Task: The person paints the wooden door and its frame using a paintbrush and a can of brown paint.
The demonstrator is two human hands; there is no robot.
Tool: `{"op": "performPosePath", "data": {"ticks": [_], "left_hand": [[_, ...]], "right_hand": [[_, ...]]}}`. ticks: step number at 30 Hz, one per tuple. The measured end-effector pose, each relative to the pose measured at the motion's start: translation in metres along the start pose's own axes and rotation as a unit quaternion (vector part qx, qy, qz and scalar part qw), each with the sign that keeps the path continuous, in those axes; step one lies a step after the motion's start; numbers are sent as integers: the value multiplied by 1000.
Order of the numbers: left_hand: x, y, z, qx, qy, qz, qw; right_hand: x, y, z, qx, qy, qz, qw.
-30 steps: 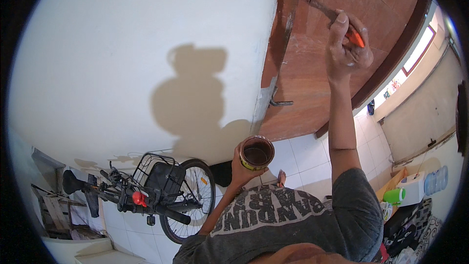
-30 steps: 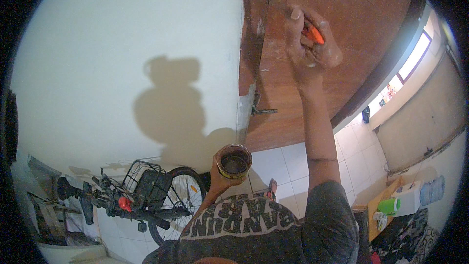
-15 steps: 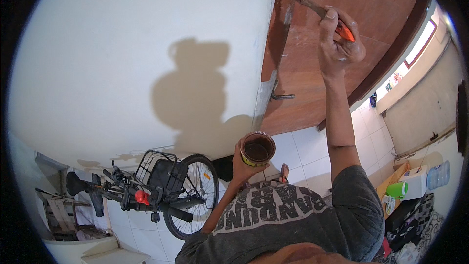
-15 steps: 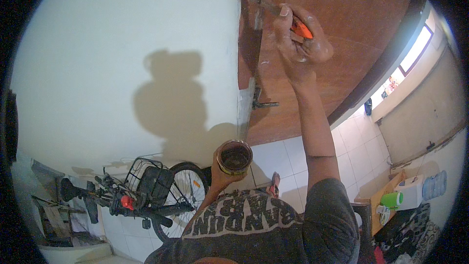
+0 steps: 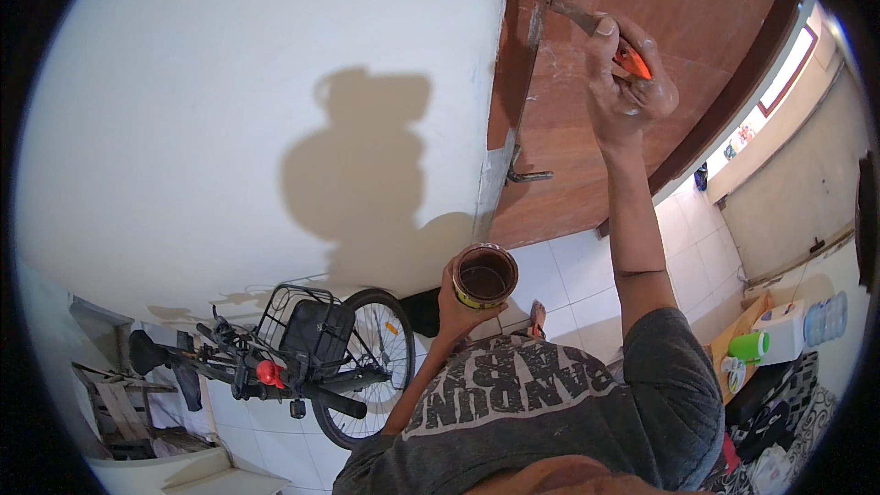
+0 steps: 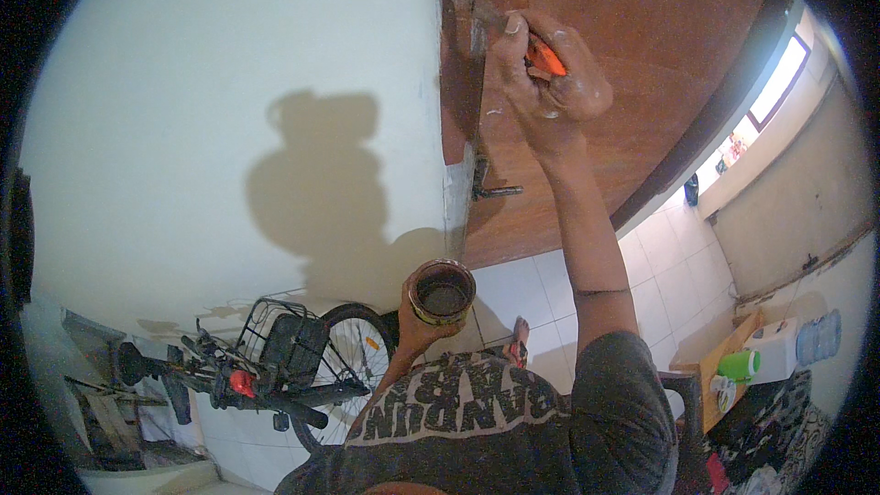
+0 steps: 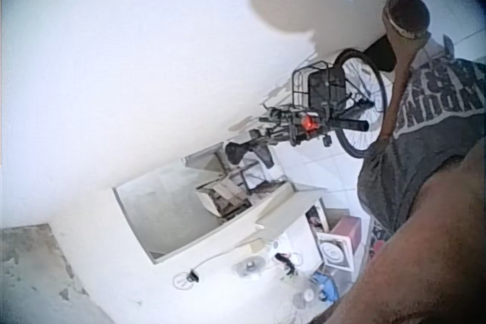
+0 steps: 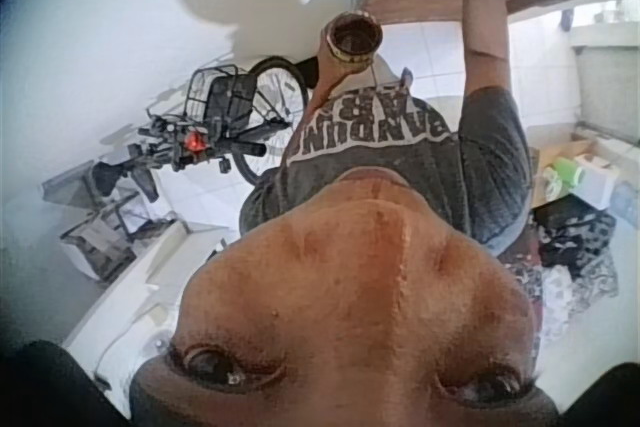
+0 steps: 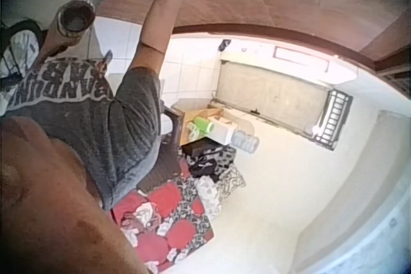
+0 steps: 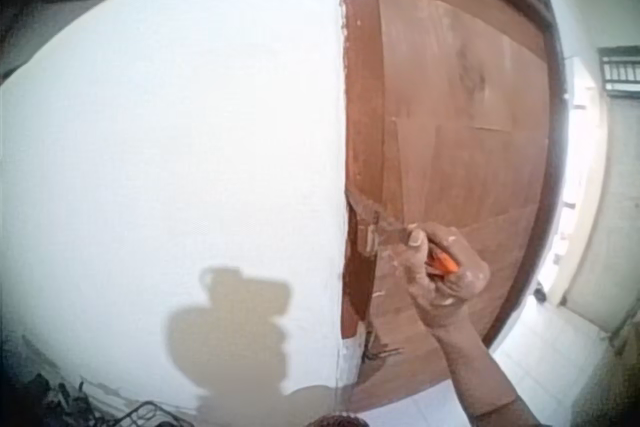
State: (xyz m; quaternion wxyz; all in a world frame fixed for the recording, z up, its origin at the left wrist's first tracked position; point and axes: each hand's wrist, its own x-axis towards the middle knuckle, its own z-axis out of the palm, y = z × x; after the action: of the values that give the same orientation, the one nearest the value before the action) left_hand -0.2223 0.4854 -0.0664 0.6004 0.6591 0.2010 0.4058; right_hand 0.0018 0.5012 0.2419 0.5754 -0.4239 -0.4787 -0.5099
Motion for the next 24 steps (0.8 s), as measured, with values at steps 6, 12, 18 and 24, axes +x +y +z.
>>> {"op": "performPosePath", "data": {"ticks": [6,12,18,24], "left_hand": [[3,5,-1,18,0,11,1000],[1,-1,-2,22,7,3,1000],[2,0,-4,46,-14,-10,999],[1,0,-6,52,-17,-16,998]], "right_hand": [[0,-3,-3,-16,-22,-22,999],[-7,-2,-1,-25,-22,-24,999],[-13,-4,-4,-24,-16,-4,1000],[-20,-7,-9,-24,-28,19,999]]}}
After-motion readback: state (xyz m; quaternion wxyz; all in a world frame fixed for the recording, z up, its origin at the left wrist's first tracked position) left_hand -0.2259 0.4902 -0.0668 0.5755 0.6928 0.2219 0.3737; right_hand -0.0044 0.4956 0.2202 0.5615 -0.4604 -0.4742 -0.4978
